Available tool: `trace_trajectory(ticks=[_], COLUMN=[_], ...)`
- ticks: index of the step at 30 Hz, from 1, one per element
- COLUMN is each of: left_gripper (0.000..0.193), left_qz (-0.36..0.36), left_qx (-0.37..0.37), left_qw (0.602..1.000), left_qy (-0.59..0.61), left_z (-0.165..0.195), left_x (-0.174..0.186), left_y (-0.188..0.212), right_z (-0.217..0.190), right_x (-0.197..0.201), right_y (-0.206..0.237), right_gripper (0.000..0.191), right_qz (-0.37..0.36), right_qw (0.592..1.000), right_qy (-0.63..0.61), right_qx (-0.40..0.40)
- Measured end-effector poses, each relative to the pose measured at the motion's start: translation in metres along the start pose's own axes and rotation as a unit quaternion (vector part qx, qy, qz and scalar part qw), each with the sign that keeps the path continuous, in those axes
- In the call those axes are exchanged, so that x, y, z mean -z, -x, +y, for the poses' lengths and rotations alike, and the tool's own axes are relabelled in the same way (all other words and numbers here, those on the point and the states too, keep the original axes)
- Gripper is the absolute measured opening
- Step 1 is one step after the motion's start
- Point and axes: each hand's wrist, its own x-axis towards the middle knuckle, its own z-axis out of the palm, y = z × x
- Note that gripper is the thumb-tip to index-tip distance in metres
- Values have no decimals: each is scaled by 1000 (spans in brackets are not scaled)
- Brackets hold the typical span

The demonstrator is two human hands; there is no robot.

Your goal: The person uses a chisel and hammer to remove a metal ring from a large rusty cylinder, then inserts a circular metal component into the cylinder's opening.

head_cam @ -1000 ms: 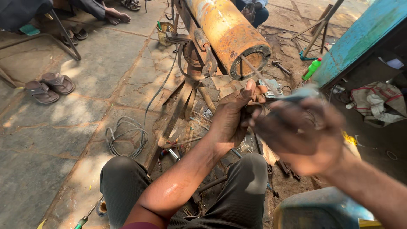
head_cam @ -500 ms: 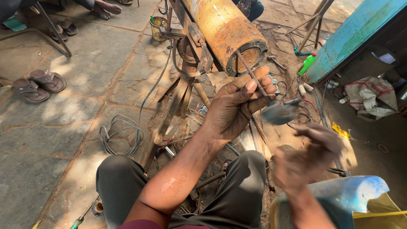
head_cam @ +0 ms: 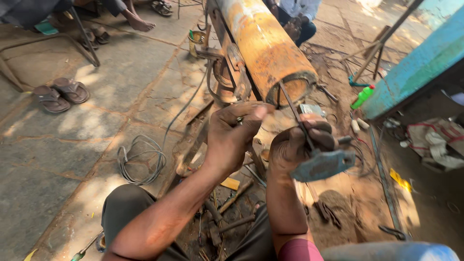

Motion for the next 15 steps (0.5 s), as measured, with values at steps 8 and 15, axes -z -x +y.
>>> trace_trajectory(ticks=[8, 15], left_gripper=[52, 26], left_qz=[-185, -147], left_qx=[-398, -487], left_qw=[722, 626], left_qy=[-536, -590], left_z=[42, 11], left_x=[11, 7], left_y=[-44, -60], right_z=[1, 11], right_x=[-5, -8], right_y=[0, -25], right_gripper=[34, 35], right_qz=[41, -75], right_qw=[981, 967], right_qy=[190, 185], right_qx=[22, 156])
